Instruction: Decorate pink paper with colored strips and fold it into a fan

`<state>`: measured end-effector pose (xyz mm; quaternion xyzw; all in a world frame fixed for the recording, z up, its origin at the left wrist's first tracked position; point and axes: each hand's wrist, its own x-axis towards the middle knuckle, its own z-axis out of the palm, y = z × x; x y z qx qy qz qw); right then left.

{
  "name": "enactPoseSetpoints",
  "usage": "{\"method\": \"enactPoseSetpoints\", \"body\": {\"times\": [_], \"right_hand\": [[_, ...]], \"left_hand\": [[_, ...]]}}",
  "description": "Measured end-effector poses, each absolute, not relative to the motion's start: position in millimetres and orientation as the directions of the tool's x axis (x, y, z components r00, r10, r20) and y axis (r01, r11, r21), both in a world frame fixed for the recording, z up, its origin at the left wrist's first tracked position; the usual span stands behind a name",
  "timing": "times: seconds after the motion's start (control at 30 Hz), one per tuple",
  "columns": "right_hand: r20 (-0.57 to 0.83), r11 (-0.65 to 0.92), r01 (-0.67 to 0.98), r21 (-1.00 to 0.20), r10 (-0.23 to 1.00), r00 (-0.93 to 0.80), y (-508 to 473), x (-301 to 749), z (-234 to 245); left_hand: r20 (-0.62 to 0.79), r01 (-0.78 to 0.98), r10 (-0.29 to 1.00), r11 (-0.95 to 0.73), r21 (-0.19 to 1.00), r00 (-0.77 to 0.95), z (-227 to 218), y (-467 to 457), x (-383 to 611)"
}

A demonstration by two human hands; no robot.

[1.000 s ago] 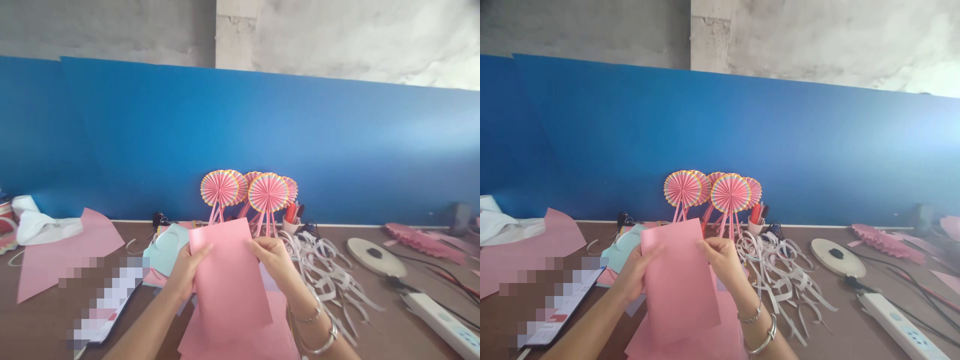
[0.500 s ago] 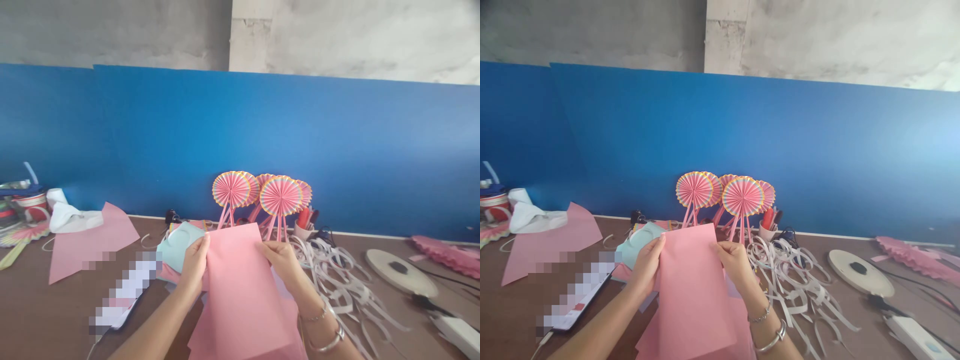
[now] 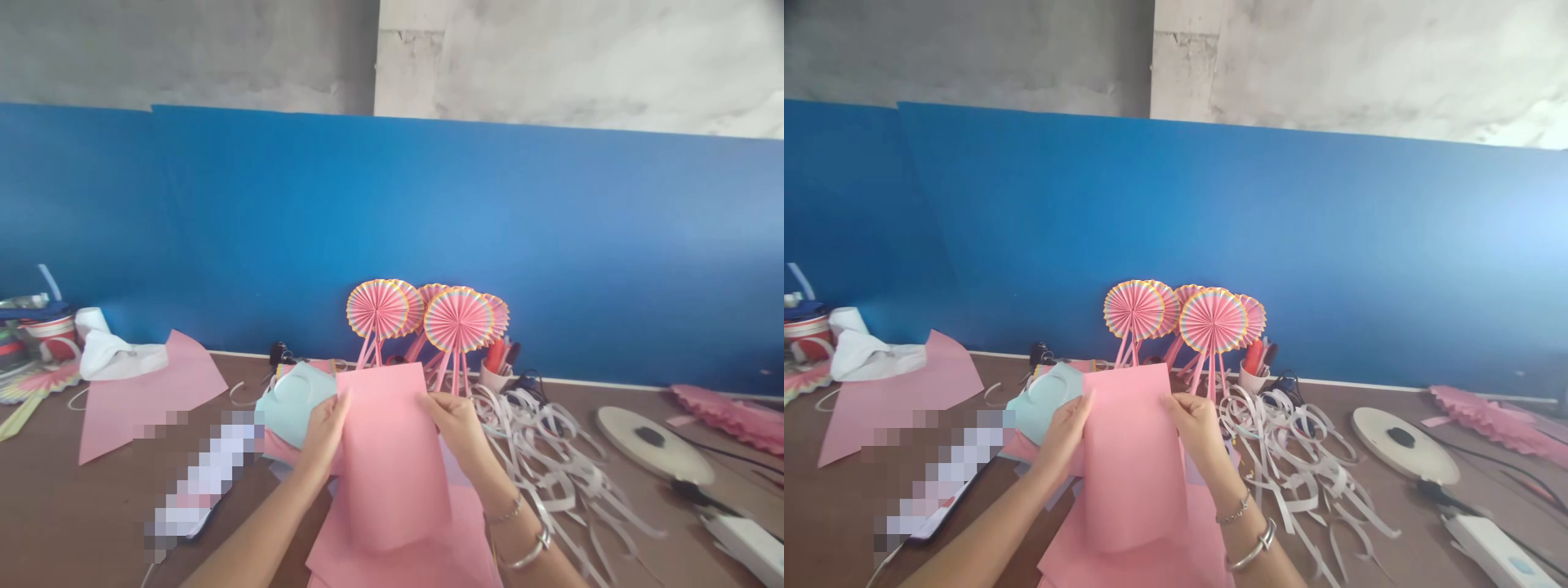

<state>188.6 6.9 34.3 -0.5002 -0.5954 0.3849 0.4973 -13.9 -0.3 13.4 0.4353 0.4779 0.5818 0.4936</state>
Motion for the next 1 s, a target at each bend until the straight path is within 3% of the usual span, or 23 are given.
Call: {"method": "enactPoseSetpoints", "body": {"times": [0.13, 0.23, 0.33, 0.43, 0.6, 0.83, 1.0], "right_hand": [[0.215, 0.199, 0.219, -0.955, 0.975, 0.054, 11, 193, 31], [0.208, 0.186, 0.219, -0.958, 0.974, 0.084, 11, 193, 30], [0.235, 0.205, 0.198, -0.959, 0.962, 0.142, 12, 196, 30], [0.251, 0.215, 0.190, -0.958, 0.949, 0.190, 15, 203, 29], [0.261, 0.219, 0.191, -0.957, 0.938, 0.230, 18, 209, 27], [0.255, 0.212, 0.167, -0.963, 0.916, 0.311, 16, 210, 33], [0.165, 0.146, 0.137, -0.980, 0.976, 0.143, 13, 212, 37]], "left_hand": [[0.073, -0.028, 0.993, -0.076, 0.997, -0.090, 8, 2, -12], [0.075, -0.037, 0.992, -0.080, 0.996, -0.104, 6, 3, -12], [-0.003, -0.106, 0.995, 0.013, 0.994, 0.097, 6, 1, -13], [-0.063, -0.061, 0.955, 0.084, 0.995, 0.290, 4, 1, -14], [-0.077, 0.027, 0.967, 0.072, 0.997, 0.243, -4, 4, -15], [-0.173, 0.085, 0.912, 0.152, 0.985, 0.371, -5, 0, -11], [-0.146, 0.056, 0.933, 0.135, 0.989, 0.327, -5, 3, -15]]}}
